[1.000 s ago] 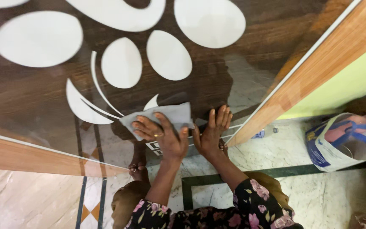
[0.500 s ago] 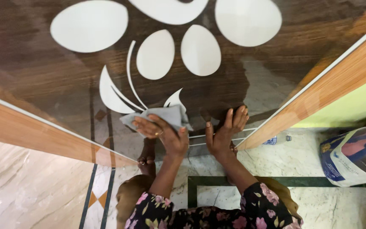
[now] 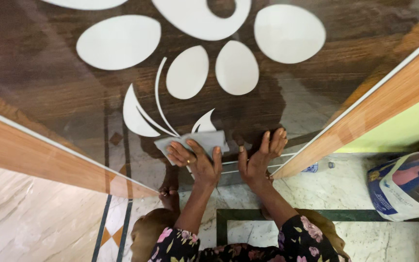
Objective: The person wipes a glass door with a white floral decal using a grey cloth. They clean the surface in circular and back-and-forth motions, covering the area around the flower design and the door handle.
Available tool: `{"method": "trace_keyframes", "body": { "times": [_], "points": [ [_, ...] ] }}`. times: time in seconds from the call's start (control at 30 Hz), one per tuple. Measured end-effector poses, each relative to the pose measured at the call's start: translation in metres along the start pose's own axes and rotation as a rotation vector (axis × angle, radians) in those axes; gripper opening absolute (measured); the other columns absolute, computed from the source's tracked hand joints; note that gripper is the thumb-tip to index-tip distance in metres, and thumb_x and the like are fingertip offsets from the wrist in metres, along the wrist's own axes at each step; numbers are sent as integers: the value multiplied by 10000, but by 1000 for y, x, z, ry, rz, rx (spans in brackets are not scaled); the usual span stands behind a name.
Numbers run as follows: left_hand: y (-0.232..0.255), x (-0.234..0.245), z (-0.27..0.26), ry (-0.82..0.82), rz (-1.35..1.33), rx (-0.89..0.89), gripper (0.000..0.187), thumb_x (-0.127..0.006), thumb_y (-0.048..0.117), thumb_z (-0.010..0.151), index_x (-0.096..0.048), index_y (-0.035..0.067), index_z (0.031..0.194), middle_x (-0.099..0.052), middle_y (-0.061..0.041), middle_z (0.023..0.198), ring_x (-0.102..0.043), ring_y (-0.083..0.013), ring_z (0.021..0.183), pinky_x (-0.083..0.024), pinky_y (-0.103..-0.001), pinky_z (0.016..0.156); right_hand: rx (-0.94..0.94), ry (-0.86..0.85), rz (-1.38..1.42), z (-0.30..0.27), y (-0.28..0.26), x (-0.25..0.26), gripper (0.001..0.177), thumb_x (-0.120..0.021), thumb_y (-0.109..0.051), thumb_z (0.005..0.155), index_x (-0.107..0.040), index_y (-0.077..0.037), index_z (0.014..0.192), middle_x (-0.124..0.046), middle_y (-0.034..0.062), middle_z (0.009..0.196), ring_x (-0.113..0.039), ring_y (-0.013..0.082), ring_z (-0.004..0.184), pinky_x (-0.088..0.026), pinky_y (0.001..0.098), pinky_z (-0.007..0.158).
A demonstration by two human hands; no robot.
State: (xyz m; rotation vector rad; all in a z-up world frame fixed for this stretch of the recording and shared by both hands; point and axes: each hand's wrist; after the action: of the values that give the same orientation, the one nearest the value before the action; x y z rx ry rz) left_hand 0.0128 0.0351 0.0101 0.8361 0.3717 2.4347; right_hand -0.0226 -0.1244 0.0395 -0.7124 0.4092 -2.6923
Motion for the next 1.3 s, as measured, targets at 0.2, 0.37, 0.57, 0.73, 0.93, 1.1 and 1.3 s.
{"method": "trace_keyframes", "body": {
  "times": [0.2, 0.37, 0.57, 0.73, 0.93, 1.1, 1.3],
  "points": [
    [47, -4, 21, 24, -58, -43, 982, -462, 658, 1054, 35, 103, 1693, 220, -256, 1697, 267, -444, 1568, 204, -669, 1207, 8, -11, 5, 4, 1, 4, 823, -603, -303, 1051, -102, -17, 1639, -18, 335, 1690, -16, 510, 1592, -7, 678, 1275],
    [12, -18, -18, -54, 232, -252, 932, -538, 627, 1025, -73, 189, 1704, 173, -144, 1735, 223, -358, 1595, 174, -631, 1227, 20, 4, 45, 5, -2, 5, 846, -558, -345, 987, -106, -19, 1623, -37, 328, 1674, -23, 511, 1572, 2, 681, 1259],
    [10, 10, 21, 22, 45, -140, 931, -566, 552, 1071, -26, 136, 1705, 188, -200, 1742, 225, -413, 1586, 158, -660, 1212, -23, 0, 48, 3, -7, 1, 819, -592, -280, 1057, -87, -7, 1642, -14, 344, 1698, -5, 513, 1608, 17, 679, 1292],
    [44, 15, 33, 36, -50, -97, 951, -568, 536, 1094, 32, 125, 1706, 201, -216, 1743, 240, -431, 1603, 176, -669, 1235, -11, -1, 28, 6, -5, 2, 829, -611, -270, 1048, -92, -15, 1642, -16, 344, 1693, -6, 497, 1607, 22, 670, 1292],
    [6, -6, -11, -37, 153, -206, 1011, -559, 586, 1014, 35, 131, 1693, 195, -209, 1700, 236, -388, 1566, 178, -638, 1207, -1, 3, 44, 9, -13, 4, 820, -571, -249, 1027, -77, -10, 1636, -12, 340, 1687, 6, 504, 1593, 33, 683, 1275],
    [12, 17, 18, 25, -98, 24, 990, -512, 540, 1113, 142, 69, 1690, 267, -292, 1691, 258, -493, 1573, 173, -684, 1210, -20, 12, 47, 8, -14, 2, 820, -592, -243, 1043, -75, -22, 1641, -9, 329, 1699, -2, 509, 1605, 22, 680, 1290],
    [34, 22, 36, 46, 71, -122, 978, -598, 500, 981, -24, 122, 1676, 144, -244, 1703, 203, -463, 1561, 140, -661, 1211, -6, 6, 46, 9, -13, 6, 836, -614, -255, 1037, -89, -15, 1642, -5, 337, 1692, -8, 523, 1591, -6, 681, 1285]
  ]
}}
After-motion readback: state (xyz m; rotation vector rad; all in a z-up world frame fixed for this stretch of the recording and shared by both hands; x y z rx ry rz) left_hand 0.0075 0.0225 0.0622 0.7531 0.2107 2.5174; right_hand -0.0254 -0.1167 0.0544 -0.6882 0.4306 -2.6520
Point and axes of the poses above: each hand's wrist, its own z-axis towards the middle knuckle, its own x-axis out of the back of the hand, y = z × x
